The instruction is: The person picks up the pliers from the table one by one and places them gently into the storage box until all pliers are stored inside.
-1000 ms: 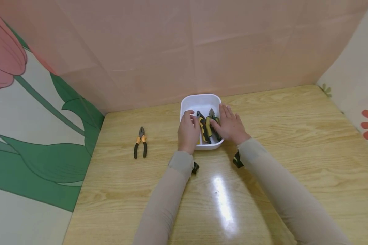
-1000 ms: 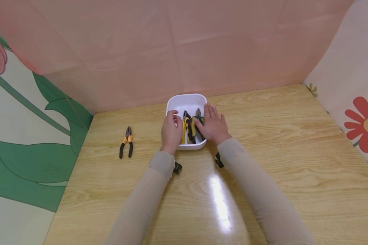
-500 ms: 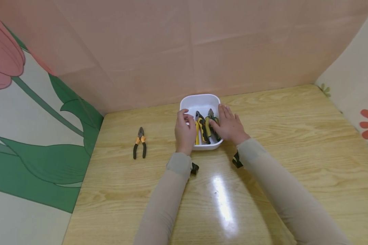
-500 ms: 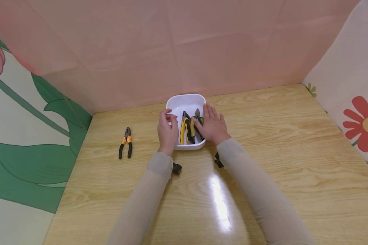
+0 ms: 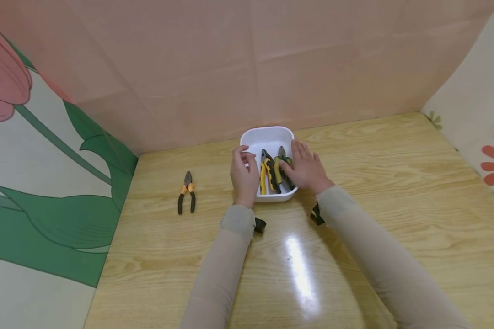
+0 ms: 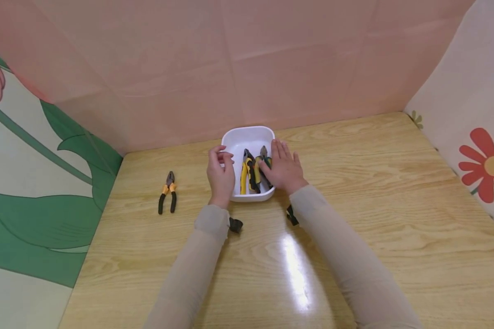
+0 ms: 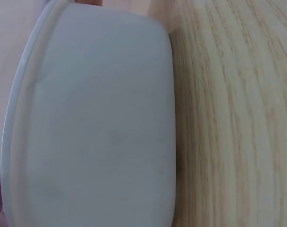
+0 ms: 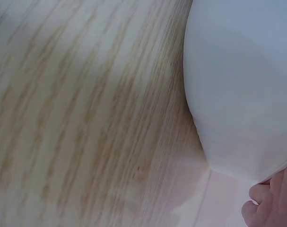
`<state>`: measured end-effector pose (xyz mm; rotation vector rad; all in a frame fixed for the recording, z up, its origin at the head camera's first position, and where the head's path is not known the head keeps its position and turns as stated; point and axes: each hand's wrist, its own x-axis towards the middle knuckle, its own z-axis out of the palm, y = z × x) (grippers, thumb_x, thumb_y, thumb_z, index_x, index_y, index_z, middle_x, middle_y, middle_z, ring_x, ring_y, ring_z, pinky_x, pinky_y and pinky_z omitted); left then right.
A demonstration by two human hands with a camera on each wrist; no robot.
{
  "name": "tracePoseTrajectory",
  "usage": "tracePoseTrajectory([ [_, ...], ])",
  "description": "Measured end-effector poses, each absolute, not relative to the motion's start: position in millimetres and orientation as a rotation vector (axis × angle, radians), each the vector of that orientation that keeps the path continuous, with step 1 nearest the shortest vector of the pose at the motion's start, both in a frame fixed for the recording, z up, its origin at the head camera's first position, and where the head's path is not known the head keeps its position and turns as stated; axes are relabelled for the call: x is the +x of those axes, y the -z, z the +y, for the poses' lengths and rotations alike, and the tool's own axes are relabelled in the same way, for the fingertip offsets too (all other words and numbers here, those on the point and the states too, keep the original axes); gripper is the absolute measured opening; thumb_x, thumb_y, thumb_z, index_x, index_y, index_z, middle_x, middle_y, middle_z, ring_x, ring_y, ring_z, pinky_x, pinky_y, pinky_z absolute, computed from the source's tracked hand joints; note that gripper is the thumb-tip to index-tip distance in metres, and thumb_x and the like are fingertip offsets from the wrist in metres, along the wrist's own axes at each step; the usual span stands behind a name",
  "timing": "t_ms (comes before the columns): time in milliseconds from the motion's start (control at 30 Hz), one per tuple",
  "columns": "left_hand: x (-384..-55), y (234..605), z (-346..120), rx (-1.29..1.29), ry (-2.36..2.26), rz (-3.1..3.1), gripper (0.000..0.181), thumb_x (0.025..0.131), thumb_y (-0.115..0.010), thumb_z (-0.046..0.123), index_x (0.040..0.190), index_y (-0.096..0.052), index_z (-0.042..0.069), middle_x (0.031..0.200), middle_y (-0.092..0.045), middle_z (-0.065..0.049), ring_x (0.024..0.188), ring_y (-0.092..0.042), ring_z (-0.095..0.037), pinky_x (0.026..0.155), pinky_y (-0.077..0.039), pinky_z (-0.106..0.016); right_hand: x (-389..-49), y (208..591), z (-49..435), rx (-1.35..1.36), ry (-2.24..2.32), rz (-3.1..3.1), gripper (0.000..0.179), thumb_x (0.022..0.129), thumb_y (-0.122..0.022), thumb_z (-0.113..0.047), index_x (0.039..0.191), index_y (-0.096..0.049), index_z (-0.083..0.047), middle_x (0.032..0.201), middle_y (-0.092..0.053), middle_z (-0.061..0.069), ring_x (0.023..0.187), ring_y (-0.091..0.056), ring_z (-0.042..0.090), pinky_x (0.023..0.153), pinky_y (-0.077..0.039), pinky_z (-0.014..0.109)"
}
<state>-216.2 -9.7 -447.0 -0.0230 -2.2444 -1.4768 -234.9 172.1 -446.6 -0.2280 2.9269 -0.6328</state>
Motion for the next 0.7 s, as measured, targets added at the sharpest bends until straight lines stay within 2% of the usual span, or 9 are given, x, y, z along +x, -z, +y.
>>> tracePoseTrajectory([
  [467,-219,446,-26,0.04,1.465,-2.152,0.022,0.105,-0.048,0.009,0.124,-0.056,0.0,0.097,-0.069,-0.01,0.086,-0.067,-0.023,0.073,-0.058,-0.033,-235,448,173,-0.229,0.634,2.924,0.083,0.107,-0.031,-0.053,0.161,0.008,-0.001,0.168,0.0,0.022,0.155,0.003,0.039,0.122,-0.002,0.064],
  [700,-220,447,-41,0.095,1.478,-2.121,0.023,0.105,-0.047,0.011,0.125,-0.057,0.004,0.099,-0.068,-0.01,0.087,-0.065,-0.022,0.073,-0.057,-0.033,-234,447,173,-0.233,0.636,2.923,0.084,0.107,-0.031,-0.053,0.161,0.007,-0.001,0.168,0.0,0.022,0.155,0.003,0.039,0.122,-0.003,0.065],
])
